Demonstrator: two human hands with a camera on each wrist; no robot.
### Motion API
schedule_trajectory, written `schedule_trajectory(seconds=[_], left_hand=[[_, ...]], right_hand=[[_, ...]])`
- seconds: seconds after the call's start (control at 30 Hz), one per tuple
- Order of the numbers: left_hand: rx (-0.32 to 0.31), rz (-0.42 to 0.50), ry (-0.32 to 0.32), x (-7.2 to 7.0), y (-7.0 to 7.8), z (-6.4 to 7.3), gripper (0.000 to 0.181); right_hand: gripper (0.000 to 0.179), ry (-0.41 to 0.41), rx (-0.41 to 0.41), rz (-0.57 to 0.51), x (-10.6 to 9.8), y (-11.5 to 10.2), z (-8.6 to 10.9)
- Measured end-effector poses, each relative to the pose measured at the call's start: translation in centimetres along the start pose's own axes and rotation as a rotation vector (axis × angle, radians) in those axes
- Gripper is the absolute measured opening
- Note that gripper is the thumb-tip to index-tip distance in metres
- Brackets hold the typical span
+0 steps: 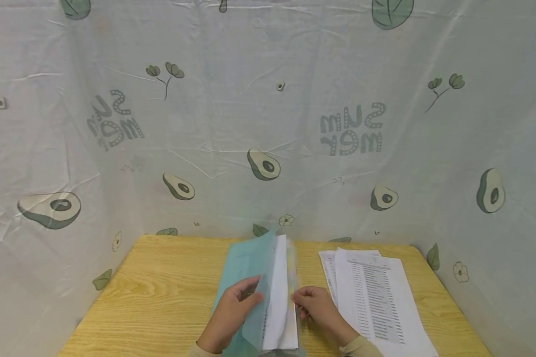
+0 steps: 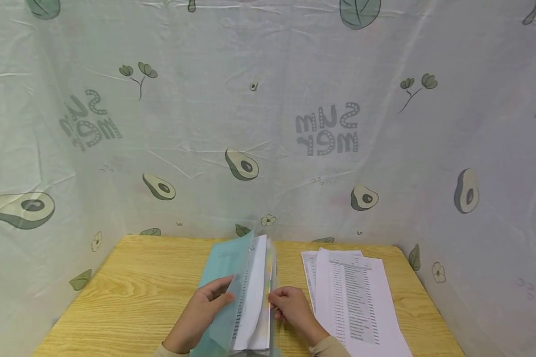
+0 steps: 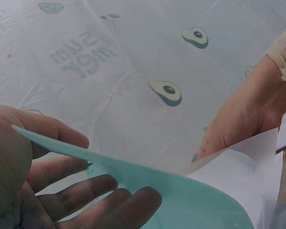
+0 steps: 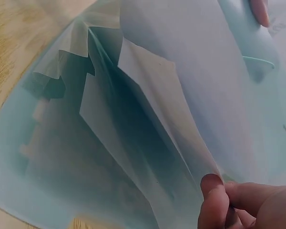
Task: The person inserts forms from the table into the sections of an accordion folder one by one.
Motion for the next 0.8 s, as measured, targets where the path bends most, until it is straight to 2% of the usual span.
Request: schedule_trajectory(seconds=[0.2, 0.37, 0.53, 0.67, 0.8], left_hand=[[0.003, -0.005, -0.005, 0.0, 0.2, 0.0, 0.046], [0.002, -0.007, -0.005, -0.1, 0.2, -0.1, 0.047], [-0.007, 0.005, -0.001, -0.2, 0.0, -0.2, 0.046], [-0.009, 0.001, 0.008, -0.3, -0.1, -0.3, 0.045], [-0.002, -0.002, 0.007, -0.5, -0.2, -0.4, 0.045]], right_hand=[[0.022, -0.025, -0.01, 0.009, -0.3, -0.1, 0.2], [0.029, -0.046, 0.017, 0.046, -2.2, 0.7, 0.5], [0.03, 0.029, 0.088, 0.122, -6.2, 2.3, 0.9], [0.026, 0.152, 0.173, 0.206, -10.4, 3.3, 1.5], [0.029, 0.232, 0.213, 0.295, -14.8, 4.2, 2.0]])
Point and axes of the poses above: each hand's wrist, its own z-axis away from the middle knuckle, its own x-axis out of the palm, y = z × x, the point moved 9 cm from there along -z, towards the middle knuckle, and after that the axes turned 8 degrees about x, right-handed, at the moved point
